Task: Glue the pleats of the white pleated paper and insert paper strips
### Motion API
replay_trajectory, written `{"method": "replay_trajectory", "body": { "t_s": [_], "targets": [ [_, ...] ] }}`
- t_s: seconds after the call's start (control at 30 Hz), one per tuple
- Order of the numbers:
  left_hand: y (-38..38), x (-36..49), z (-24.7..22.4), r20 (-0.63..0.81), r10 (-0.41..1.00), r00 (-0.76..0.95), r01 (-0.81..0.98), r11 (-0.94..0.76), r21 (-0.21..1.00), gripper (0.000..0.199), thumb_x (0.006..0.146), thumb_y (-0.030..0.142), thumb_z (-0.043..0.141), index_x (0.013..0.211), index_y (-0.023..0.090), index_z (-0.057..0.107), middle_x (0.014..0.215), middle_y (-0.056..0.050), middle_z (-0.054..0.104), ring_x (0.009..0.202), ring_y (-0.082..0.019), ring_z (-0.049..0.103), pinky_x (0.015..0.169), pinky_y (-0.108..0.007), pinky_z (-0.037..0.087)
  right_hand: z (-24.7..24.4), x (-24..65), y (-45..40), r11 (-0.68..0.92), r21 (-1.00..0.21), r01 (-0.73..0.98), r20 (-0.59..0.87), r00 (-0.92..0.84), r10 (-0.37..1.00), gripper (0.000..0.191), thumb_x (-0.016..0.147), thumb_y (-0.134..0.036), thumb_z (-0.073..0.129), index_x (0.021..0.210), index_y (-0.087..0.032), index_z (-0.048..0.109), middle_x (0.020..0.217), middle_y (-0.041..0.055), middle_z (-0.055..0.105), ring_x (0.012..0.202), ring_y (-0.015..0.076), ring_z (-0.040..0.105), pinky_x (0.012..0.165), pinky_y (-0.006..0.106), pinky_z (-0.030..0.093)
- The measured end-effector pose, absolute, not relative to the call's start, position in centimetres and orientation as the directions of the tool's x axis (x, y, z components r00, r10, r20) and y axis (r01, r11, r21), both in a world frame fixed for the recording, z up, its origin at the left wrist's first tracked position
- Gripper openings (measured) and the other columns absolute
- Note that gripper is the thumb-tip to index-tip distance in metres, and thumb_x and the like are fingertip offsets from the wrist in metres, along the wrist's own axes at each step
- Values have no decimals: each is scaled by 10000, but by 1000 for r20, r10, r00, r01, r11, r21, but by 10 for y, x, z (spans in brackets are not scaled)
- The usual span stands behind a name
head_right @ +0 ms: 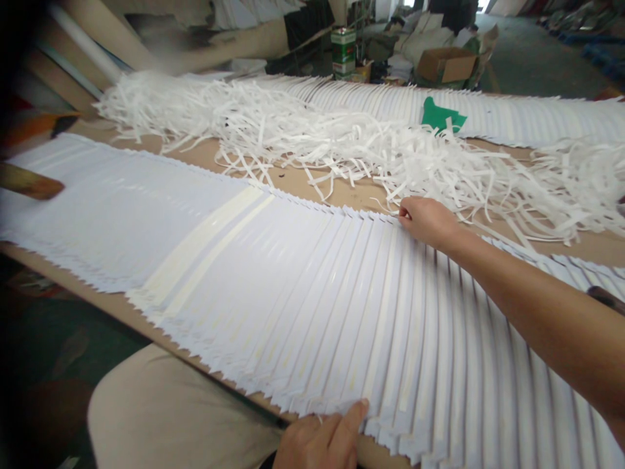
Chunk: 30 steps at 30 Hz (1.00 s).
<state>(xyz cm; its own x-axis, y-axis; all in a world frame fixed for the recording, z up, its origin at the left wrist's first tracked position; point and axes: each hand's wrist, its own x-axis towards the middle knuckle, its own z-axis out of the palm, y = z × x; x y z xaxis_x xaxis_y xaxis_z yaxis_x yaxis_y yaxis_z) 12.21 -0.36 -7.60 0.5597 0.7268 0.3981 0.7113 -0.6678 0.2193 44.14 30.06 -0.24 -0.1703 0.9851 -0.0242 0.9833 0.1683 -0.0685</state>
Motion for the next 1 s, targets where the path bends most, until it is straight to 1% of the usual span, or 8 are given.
{"method": "replay_trajectory", "body": {
  "t_s": [0.17, 0.3, 0.37, 0.47, 0.57, 0.67, 0.8, 1.0],
  "targets": [
    [-7, 122, -79, 411, 704, 580, 720, -678, 145, 324, 885, 158, 682, 1204, 203, 719, 608, 28, 554, 455, -139, 532, 450, -253, 429, -10, 462, 325, 237, -92, 967, 60, -232, 971, 383, 958, -369, 556, 1153, -166, 815, 1077, 145, 751, 935, 258, 684, 840, 355, 496],
    [-9, 121, -80, 415, 705, 575, 724, -675, 141, 320, 911, 189, 670, 1226, 213, 719, 635, 19, 548, 495, -134, 535, 489, -236, 445, -30, 469, 343, 287, -155, 945, 49, -283, 958, 357, 910, -401, 635, 1056, -156, 851, 1068, 160, 749, 985, 287, 684, 901, 378, 509],
    [-10, 120, -81, 425, 696, 578, 717, -683, 143, 328, 923, 187, 656, 1247, 207, 705, 644, 23, 546, 501, -131, 533, 493, -234, 440, -39, 471, 347, 265, -170, 949, 80, -255, 964, 325, 896, -351, 626, 1012, -146, 850, 1053, 170, 750, 989, 305, 687, 896, 397, 514],
    [-9, 121, -79, 442, 692, 570, 714, -684, 149, 330, 930, 173, 643, 1257, 193, 686, 647, 30, 543, 501, -126, 533, 485, -238, 415, -44, 470, 347, 261, -207, 943, 145, -234, 961, 354, 889, -242, 574, 1109, -150, 835, 1112, 171, 758, 1051, 305, 688, 930, 402, 517],
    [-7, 123, -75, 479, 693, 539, 721, -674, 162, 327, 917, 147, 638, 1240, 188, 676, 647, 36, 545, 491, -128, 534, 471, -263, 395, -44, 462, 346, 304, -356, 884, 219, -237, 946, 358, 892, -259, 592, 1155, -196, 826, 1129, 140, 771, 1072, 291, 687, 963, 403, 520],
    [-5, 124, -73, 517, 691, 505, 719, -668, 191, 339, 906, 109, 604, 1229, 191, 666, 642, 42, 549, 476, -146, 539, 454, -317, 387, -48, 446, 348, 324, -473, 819, 261, -221, 940, 307, 860, -386, 693, 1069, -215, 840, 1030, 116, 778, 1007, 281, 684, 958, 407, 519],
    [-5, 123, -72, 499, 699, 512, 710, -672, 213, 343, 924, 115, 608, 1250, 210, 655, 657, 44, 574, 486, -158, 557, 462, -341, 393, -50, 433, 353, 261, -514, 817, 302, -112, 947, 260, 824, -440, 725, 860, -196, 808, 953, 118, 767, 953, 274, 682, 937, 410, 524],
    [-2, 125, -60, 528, 704, 476, 690, -671, 272, 257, 967, 114, 552, 1168, 239, 651, 667, 43, 598, 476, -172, 556, 457, -358, 372, -15, 474, 327, 105, -751, 652, 292, 185, 939, 393, 991, -557, 541, 973, -206, 716, 940, 112, 797, 859, 243, 736, 857, 421, 600]
  ]
}}
